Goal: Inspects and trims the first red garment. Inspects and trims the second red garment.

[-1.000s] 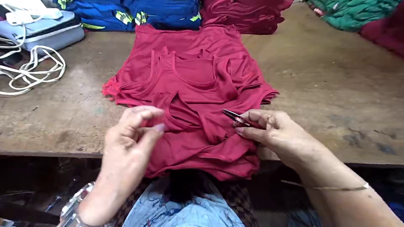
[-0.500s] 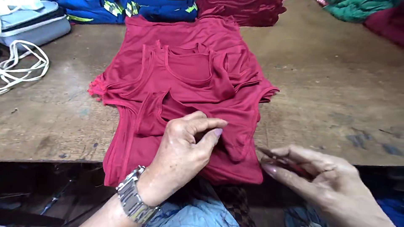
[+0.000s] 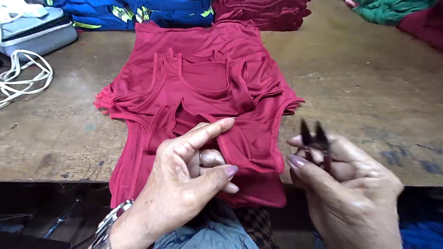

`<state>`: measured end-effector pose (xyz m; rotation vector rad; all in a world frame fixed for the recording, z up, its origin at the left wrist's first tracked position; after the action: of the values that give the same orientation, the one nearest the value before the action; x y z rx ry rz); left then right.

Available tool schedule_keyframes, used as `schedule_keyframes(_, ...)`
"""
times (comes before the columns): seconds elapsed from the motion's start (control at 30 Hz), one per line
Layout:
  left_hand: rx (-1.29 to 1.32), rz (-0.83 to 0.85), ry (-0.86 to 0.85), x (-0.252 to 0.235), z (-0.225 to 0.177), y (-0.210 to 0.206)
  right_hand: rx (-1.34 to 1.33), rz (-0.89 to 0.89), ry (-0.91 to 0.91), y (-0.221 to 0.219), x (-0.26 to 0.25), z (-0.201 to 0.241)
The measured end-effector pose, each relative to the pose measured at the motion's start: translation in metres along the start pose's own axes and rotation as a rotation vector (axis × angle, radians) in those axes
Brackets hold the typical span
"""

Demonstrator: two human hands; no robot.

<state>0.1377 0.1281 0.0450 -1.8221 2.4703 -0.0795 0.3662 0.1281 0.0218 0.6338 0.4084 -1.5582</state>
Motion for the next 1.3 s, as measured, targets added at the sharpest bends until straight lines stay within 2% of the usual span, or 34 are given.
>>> schedule_keyframes(0.07, -0.033, 0.018, -0.001, 0.008, 0.001, 0.000, 0.001, 0.078, 0.068, 0.007, 0.007, 0.011)
schedule_keyframes(0.13, -0.066, 0.025, 0.009, 0.017, 0.002, -0.001, 0.064, 0.264, 0.164, 0.006, 0.016, 0.026)
schedule_keyframes(0.23, -0.170, 0.045, -0.056, 0.027, 0.006, -0.004, 0.143, 0.422, 0.261, -0.006, 0.027, 0.037)
schedule_keyframes(0.4, -0.136, 0.016, -0.133, 0.035, 0.014, -0.010, 0.170, 0.412, 0.276, -0.013, 0.029, 0.037)
schedule_keyframes(0.53, -0.159, -0.066, -0.153, 0.037, 0.024, -0.013, 0.074, 0.614, 0.180, -0.009, 0.038, 0.030)
schedule_keyframes(0.57, -0.180, -0.071, -0.160, 0.039, 0.026, -0.014, 0.071, 0.630, 0.160, -0.007, 0.042, 0.027)
schedule_keyframes(0.7, -0.251, -0.099, -0.204, 0.045, 0.033, -0.016, 0.117, 0.371, 0.112, 0.006, 0.037, 0.029)
schedule_keyframes(0.77, -0.260, -0.104, -0.202, 0.047, 0.034, -0.018, 0.162, 0.348, 0.137, 0.005, 0.019, 0.036)
schedule_keyframes(0.9, -0.256, -0.106, -0.173, 0.051, 0.038, -0.019, 0.282, 0.490, 0.246, -0.008, -0.008, 0.014)
schedule_keyframes(1.07, -0.239, -0.146, -0.123, 0.057, 0.047, -0.010, 0.269, 0.643, 0.249, -0.009, -0.003, -0.013)
schedule_keyframes(1.17, -0.181, -0.171, -0.060, 0.059, 0.053, -0.006, 0.252, 0.657, 0.292, 0.005, 0.011, -0.008)
schedule_keyframes(1.3, -0.013, -0.142, 0.038, 0.059, 0.055, -0.011, 0.206, 0.777, 0.197, 0.006, 0.042, 0.021)
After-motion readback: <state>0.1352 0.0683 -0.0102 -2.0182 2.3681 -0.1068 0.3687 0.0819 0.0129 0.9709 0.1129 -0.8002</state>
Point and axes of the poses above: each hand's wrist, its own x-axis away from the middle knuckle, its own y-axis out of the back of the hand, z = x × y, the point moved 4 cm from there along -x, towards the middle knuckle, and after that the axes turned 14 degrees about y, right-handed, at the moved point
